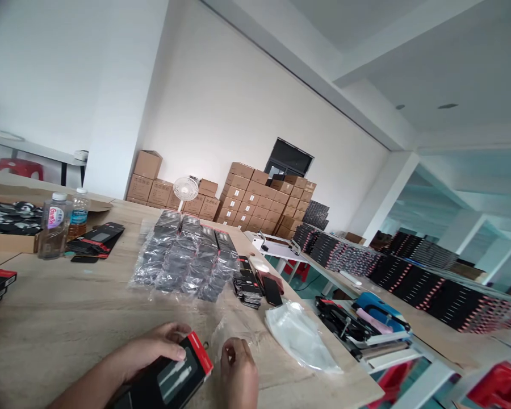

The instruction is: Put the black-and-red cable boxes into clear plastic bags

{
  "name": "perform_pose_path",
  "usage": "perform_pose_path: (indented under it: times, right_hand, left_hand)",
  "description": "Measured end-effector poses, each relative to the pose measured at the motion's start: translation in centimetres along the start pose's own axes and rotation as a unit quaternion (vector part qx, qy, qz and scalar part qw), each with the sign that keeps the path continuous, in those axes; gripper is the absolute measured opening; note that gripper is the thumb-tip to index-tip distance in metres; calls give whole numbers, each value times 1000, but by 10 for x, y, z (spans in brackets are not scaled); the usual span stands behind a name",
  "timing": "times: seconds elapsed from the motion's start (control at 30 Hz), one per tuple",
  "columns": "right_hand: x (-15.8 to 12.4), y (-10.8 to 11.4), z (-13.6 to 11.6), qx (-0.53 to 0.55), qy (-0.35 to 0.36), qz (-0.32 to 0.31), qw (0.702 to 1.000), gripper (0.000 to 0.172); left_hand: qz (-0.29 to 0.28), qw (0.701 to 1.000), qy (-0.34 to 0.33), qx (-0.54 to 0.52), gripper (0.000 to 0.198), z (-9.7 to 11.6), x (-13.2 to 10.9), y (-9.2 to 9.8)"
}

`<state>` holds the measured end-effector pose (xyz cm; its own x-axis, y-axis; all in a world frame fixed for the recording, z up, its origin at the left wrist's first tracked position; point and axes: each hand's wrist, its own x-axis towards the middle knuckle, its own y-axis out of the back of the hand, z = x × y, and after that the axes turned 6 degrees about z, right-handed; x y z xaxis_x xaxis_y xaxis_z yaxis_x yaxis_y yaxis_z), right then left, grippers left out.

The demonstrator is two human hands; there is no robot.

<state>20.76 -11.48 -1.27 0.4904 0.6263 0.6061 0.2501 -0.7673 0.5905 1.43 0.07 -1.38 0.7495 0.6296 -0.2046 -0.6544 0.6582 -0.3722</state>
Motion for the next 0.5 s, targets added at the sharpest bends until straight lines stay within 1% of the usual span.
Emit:
perform_pose_path:
  times: [0.03,0.1,0.17,0.23,0.3,0.37,0.43,0.5]
  right_hand:
    - [-2,-4,1,29,-19,-21,999,17]
    - [-7,-13,3,104,-65,-77,989,14]
    - [-10,-19,4,182,-111,-134,968,15]
    - [-10,-21,5,231,-143,-171,947,18]
    - [-9,-19,6,248,-153,-181,939,21]
    - [-8,-15,7,244,-146,-184,941,25]
    - [-7,-11,6,235,-131,-180,946,29]
    - [-7,-9,3,225,-113,-165,954,33]
  left_hand:
    - [-21,1000,12,14,52,-3,0,0]
    - [-48,997,17,62,46,-10,3,1]
    - [-43,992,5,115,43,-18,7,2]
    - [-18,986,-15,163,37,-23,11,3]
    - [5,979,-23,201,32,-25,14,2]
    - [7,975,-25,219,32,-25,16,1]
    - [10,977,-36,211,42,-26,16,-2]
    - [27,980,-53,191,55,-26,14,-5]
